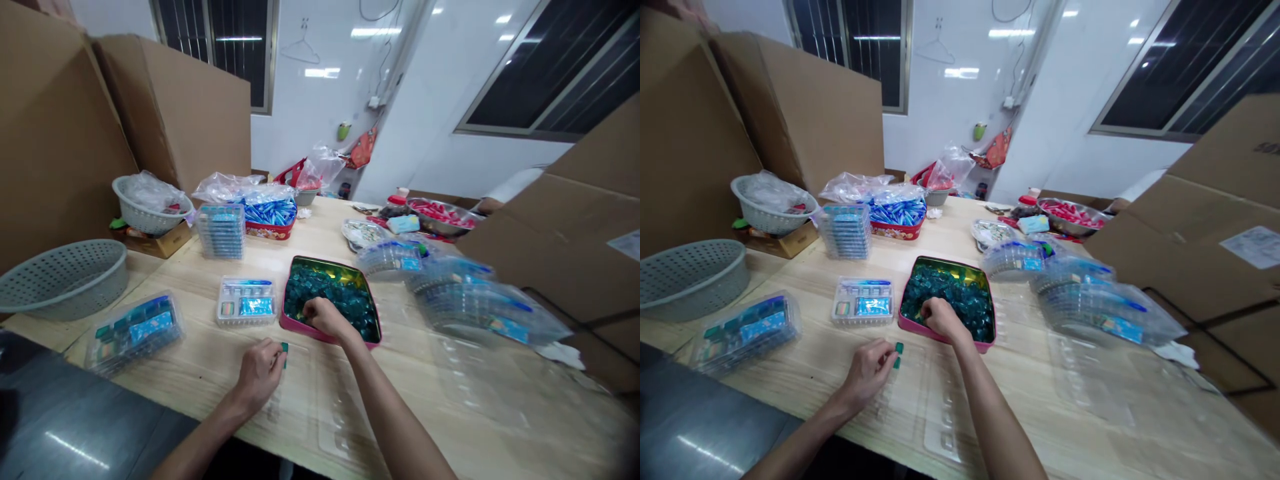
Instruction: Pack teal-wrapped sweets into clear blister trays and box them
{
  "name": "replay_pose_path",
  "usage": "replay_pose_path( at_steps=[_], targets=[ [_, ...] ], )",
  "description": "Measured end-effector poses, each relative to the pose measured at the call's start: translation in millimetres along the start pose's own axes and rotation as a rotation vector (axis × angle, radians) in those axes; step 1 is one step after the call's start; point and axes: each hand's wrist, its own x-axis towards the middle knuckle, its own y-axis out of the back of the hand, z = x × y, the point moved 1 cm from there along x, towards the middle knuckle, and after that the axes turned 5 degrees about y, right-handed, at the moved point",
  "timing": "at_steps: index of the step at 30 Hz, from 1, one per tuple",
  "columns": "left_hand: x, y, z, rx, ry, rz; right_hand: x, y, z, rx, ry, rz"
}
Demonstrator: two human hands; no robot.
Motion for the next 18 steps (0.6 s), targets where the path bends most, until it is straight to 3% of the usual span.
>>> replay_pose_path(
  at_steps=[4,9,12,15,18],
  targets=[
    [3.5,7.1,3.9,-0.197,0.053,0.031,-16.8,6.2,-1.5,0.099,-0.008,0.082],
    [15.5,3.3,13.9,-0.693,0.204,0.012,-53.4,4.6,-23.1,0.914,-0.049,0.093],
    [18.5,-1.3,19.2,-0.959,0.241,-0.053,-69.4,-9.9,-38.2,1.128,-0.088,0.063],
    [15.3,-1.7,15.7,-0.993,0.317,-0.084,-77.7,-28.8,-45.9,1.188,-0.152,0.060],
    [6.8,3.1,5.9,-0.855,0.348,-0.132,-81.3,-48.3,-47.2,1.197,-0.175,0.030]
  ],
)
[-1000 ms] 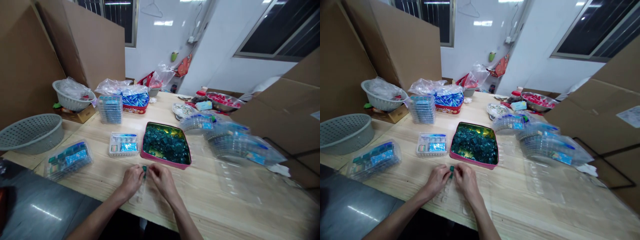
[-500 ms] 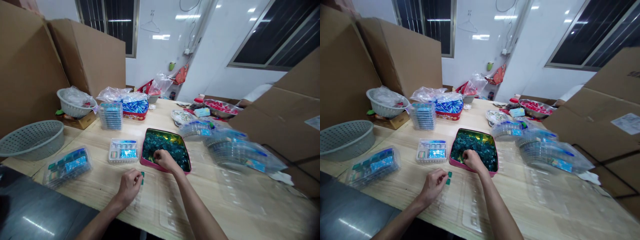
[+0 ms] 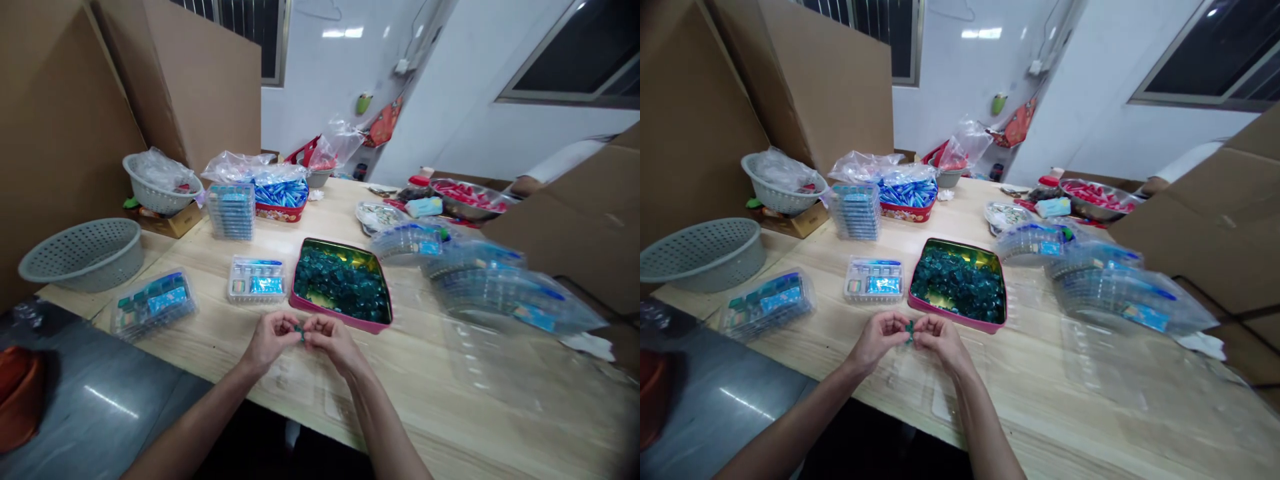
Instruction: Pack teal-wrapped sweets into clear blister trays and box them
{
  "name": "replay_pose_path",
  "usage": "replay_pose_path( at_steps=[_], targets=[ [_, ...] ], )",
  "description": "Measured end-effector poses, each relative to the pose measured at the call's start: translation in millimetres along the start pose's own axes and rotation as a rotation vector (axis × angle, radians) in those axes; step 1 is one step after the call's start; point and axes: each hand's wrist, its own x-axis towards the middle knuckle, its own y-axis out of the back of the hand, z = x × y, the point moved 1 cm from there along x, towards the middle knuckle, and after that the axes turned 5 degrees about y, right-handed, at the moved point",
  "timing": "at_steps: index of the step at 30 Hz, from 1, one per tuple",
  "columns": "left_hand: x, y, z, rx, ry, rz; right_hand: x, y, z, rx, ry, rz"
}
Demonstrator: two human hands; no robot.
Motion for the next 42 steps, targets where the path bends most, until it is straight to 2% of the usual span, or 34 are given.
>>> replay_pose_path(
  at_steps=[3,6,9,11,14,17,19,21,24,28,31,33,37,39,42],
  targets=[
    [-9.9,10.3,-4.2,0.333,-0.008,0.002,-0.5,-5.6,17.8,-0.112,-0.003,-0.052],
    [-18.7,13.6,-8.1,0.665,-0.043,0.032,-2.2,-11.1,30.2,-0.436,0.074,-0.032],
    [-22.4,11.0,-12.2,0.861,-0.082,0.032,-7.6,-17.3,31.9,-0.777,0.170,0.033],
    [-22.3,8.8,-14.1,0.928,-0.086,0.023,-11.6,-19.4,26.4,-0.920,0.221,0.035],
    [-21.1,7.2,-15.0,0.977,-0.070,0.009,-10.2,-12.4,8.6,-0.981,0.292,0.043],
    [-20.7,7.1,-14.8,0.990,-0.067,0.000,8.4,8.2,-16.4,-0.987,0.353,0.171],
    [-20.9,6.9,-15.2,0.978,-0.078,-0.006,29.6,23.5,-30.9,-1.013,0.345,0.233],
    [-21.1,6.6,-15.6,0.940,-0.091,0.000,53.2,35.0,-38.9,-1.013,0.254,0.179],
    [-21.4,7.3,-14.9,0.846,-0.123,0.053,81.0,43.2,-38.5,-0.955,0.118,0.024],
    [-21.4,11.8,-9.3,0.765,-0.177,0.110,90.1,48.3,-33.2,-0.850,0.102,-0.042],
    [-19.3,13.8,-2.3,0.668,-0.198,0.132,78.5,51.4,-37.7,-0.766,0.125,-0.018],
    [-15.7,11.4,3.0,0.524,-0.162,0.138,65.5,49.0,-43.3,-0.629,0.169,0.032],
    [-6.4,-3.7,12.2,-0.062,0.014,0.062,35.7,28.1,-45.0,-0.266,0.238,0.072],
    [-3.2,-11.7,14.4,-0.349,0.075,0.000,22.0,15.6,-38.9,-0.216,0.239,0.051],
    [-1.9,-15.1,12.0,-0.523,0.110,-0.015,5.7,3.3,-25.8,-0.172,0.229,0.045]
  ],
)
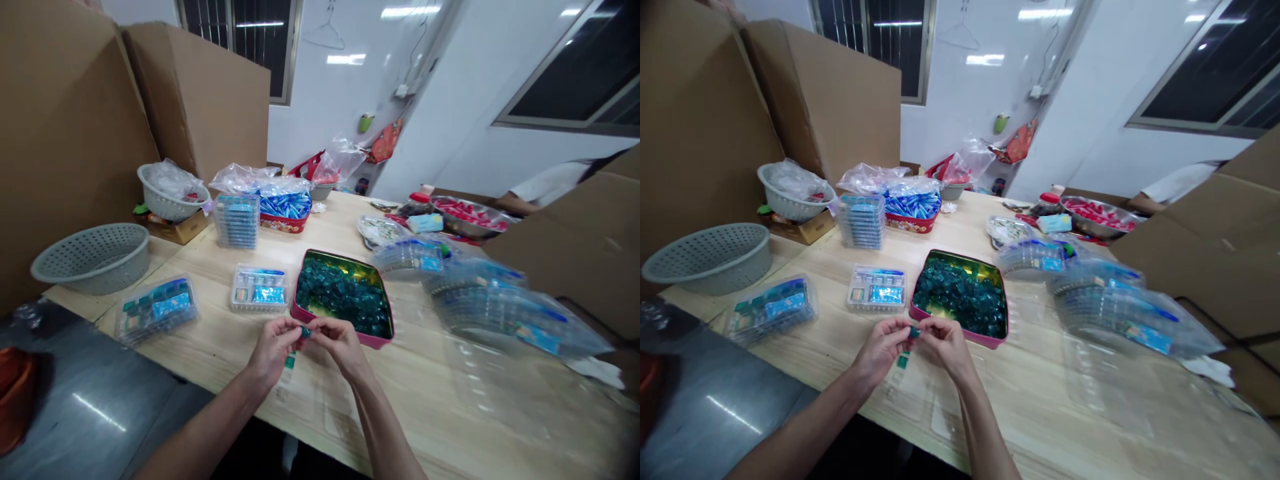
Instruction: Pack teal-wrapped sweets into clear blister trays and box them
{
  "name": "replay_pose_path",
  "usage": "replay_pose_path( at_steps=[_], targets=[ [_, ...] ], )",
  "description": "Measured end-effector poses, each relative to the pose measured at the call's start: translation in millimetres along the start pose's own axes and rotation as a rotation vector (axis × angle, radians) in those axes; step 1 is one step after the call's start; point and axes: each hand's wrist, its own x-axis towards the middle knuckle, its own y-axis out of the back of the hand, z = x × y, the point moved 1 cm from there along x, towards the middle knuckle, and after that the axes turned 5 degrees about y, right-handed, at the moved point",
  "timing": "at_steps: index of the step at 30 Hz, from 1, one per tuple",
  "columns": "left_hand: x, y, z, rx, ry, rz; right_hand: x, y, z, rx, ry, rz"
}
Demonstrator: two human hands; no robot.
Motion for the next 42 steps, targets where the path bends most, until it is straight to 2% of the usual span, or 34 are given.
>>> replay_pose_path(
  at_steps=[5,8,11,16,20,24,27,31,33,37,42],
  targets=[
    [-3.9,17.4,-2.4,0.059,0.032,0.060,-18.5,-12.8,17.8,0.153,-0.148,0.059],
    [-7.4,29.6,-2.3,0.205,0.043,0.050,-25.2,-20.8,30.1,0.206,-0.252,0.097],
    [-13.2,40.6,-5.2,0.383,0.046,0.019,-33.6,-26.2,41.0,0.174,-0.303,0.047],
    [-25.9,45.4,-11.4,0.835,-0.048,-0.035,-51.9,-30.7,51.8,-0.056,-0.290,-0.014],
    [-32.4,39.2,-14.3,1.249,-0.185,0.010,-60.4,-36.5,53.1,-0.427,-0.168,0.034],
    [-35.0,37.4,-19.0,1.468,-0.294,0.016,-58.6,-36.9,48.7,-0.629,-0.087,-0.012],
    [-36.2,39.0,-23.1,1.591,-0.366,-0.018,-43.2,-24.8,36.0,-0.602,0.009,-0.010],
    [-34.1,41.7,-30.3,1.611,-0.425,-0.021,4.6,1.0,11.9,-0.646,0.166,0.122],
    [-31.6,42.2,-33.9,1.587,-0.441,0.006,33.8,10.1,5.0,-0.773,0.125,0.147],
    [-27.8,41.0,-36.5,1.550,-0.458,0.011,76.4,14.5,8.8,-0.963,-0.056,0.084],
    [-30.1,39.8,-26.8,1.498,-0.486,-0.016,85.6,17.2,19.7,-0.918,-0.082,0.049]
  ],
)
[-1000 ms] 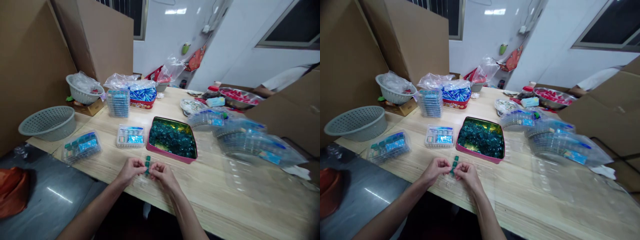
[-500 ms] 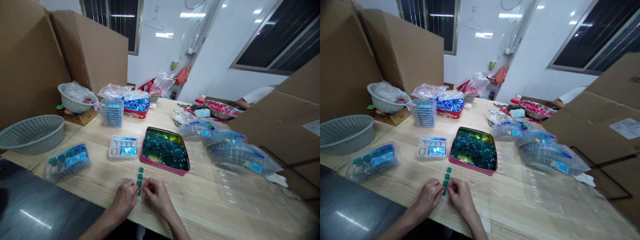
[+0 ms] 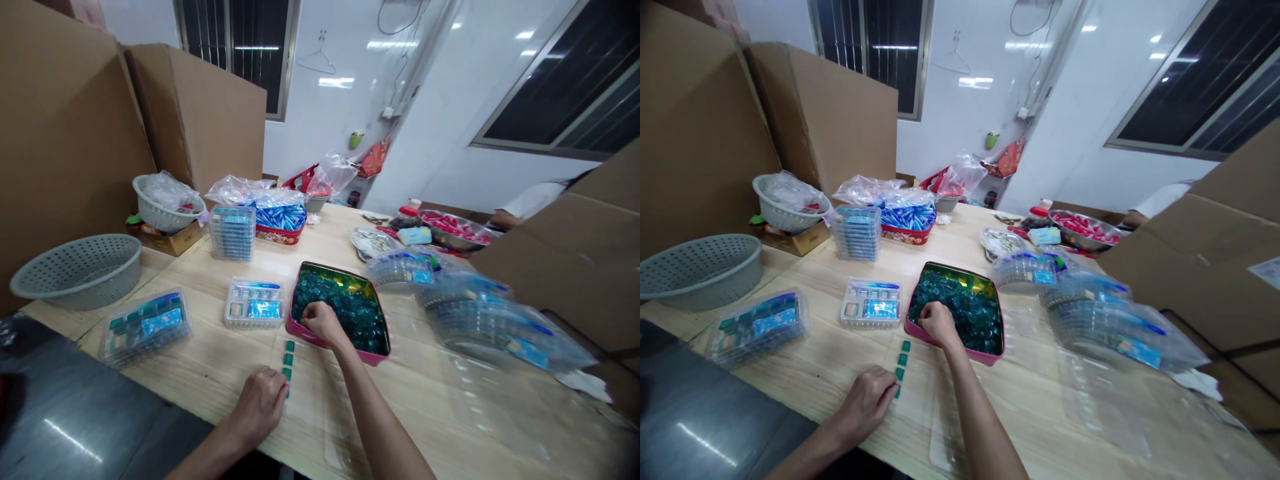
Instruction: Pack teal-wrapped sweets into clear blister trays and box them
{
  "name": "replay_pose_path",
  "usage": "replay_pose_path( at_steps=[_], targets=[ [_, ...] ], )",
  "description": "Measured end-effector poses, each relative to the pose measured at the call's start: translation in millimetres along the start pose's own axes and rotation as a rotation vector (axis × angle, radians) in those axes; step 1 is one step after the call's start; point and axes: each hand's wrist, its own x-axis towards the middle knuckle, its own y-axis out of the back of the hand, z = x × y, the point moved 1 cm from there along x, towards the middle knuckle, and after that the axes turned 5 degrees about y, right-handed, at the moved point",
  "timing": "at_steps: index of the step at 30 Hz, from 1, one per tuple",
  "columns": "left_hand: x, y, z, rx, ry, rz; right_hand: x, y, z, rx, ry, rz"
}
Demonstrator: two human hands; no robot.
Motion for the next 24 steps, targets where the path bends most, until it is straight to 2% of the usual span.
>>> replay_pose_path(
  at_steps=[2,4,6,9,11,12,16,20,22,24],
  targets=[
    [2.3,7.5,2.9,-0.082,0.013,0.064,-5.9,3.6,2.4,0.046,0.017,0.009],
    [7.7,14.1,7.8,-0.248,0.087,0.106,-17.0,8.2,1.7,0.121,0.048,0.032],
    [15.9,17.5,13.8,-0.542,0.244,0.092,-33.6,10.3,-3.2,0.238,0.124,0.062],
    [28.1,16.6,22.1,-1.139,0.510,0.034,-66.2,6.2,-15.2,0.356,0.319,0.113],
    [32.8,14.1,25.0,-1.447,0.594,-0.014,-88.4,0.5,-22.1,0.324,0.441,0.155],
    [33.6,12.7,25.2,-1.534,0.608,-0.044,-98.2,-2.3,-24.5,0.299,0.490,0.180],
    [27.3,7.7,18.7,-1.617,0.662,-0.109,-124.8,-11.2,-27.9,0.233,0.605,0.217],
    [19.0,7.9,9.9,-1.639,0.764,-0.156,-135.9,-19.5,-27.2,0.299,0.619,0.200],
    [16.6,10.9,7.5,-1.635,0.774,-0.173,-139.2,-25.4,-25.9,0.403,0.518,0.225],
    [14.7,15.1,6.7,-1.600,0.729,-0.168,-142.0,-32.6,-24.0,0.596,0.323,0.215]
  ],
)
